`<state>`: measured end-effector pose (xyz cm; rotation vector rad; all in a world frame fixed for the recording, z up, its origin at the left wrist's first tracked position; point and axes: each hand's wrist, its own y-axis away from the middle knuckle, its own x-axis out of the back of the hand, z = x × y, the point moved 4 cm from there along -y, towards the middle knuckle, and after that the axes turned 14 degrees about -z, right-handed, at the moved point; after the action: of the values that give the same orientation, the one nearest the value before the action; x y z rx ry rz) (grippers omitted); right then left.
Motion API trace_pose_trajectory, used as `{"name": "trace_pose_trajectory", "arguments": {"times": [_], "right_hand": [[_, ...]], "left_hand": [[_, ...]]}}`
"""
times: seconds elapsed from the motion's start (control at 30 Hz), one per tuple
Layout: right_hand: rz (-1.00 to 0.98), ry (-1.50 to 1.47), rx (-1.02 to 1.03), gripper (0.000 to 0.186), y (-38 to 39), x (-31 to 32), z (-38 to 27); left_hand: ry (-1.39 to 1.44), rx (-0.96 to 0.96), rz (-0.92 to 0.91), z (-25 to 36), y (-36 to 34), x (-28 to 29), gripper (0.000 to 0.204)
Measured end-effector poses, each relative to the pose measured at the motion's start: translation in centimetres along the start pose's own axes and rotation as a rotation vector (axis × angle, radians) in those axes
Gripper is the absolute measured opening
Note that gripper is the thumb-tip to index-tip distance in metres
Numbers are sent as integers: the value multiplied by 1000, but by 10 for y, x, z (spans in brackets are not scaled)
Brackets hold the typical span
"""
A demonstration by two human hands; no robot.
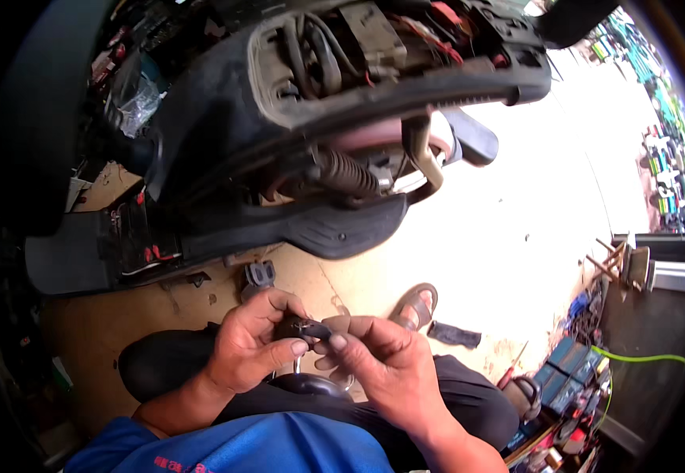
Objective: The person connects and organizes electrical wires and plastic connectors within the body of a scooter by hand. They press wire terminals together and tuck the bundles into the frame.
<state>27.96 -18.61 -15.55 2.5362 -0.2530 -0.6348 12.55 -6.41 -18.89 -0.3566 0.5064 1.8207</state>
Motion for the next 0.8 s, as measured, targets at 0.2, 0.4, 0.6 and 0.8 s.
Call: {"name": "trace_pose_trajectory", "arguments": {"times": [0.2, 0.4, 0.6, 0.8], "right_hand": [[73, -80, 28, 27, 25, -19, 38], [74, 11, 136, 25, 52, -50, 46], [9, 92, 213, 31, 73, -83, 40], [-96, 172, 348, 29, 84, -112, 28]], "left_hand": [[-143, 41, -40, -8, 38, -14, 36], [-399, -68, -24, -5, 81, -24, 30], [-449, -215, 21, 17, 116, -37, 25], [-636, -491, 94, 43, 141, -37, 24]]}}
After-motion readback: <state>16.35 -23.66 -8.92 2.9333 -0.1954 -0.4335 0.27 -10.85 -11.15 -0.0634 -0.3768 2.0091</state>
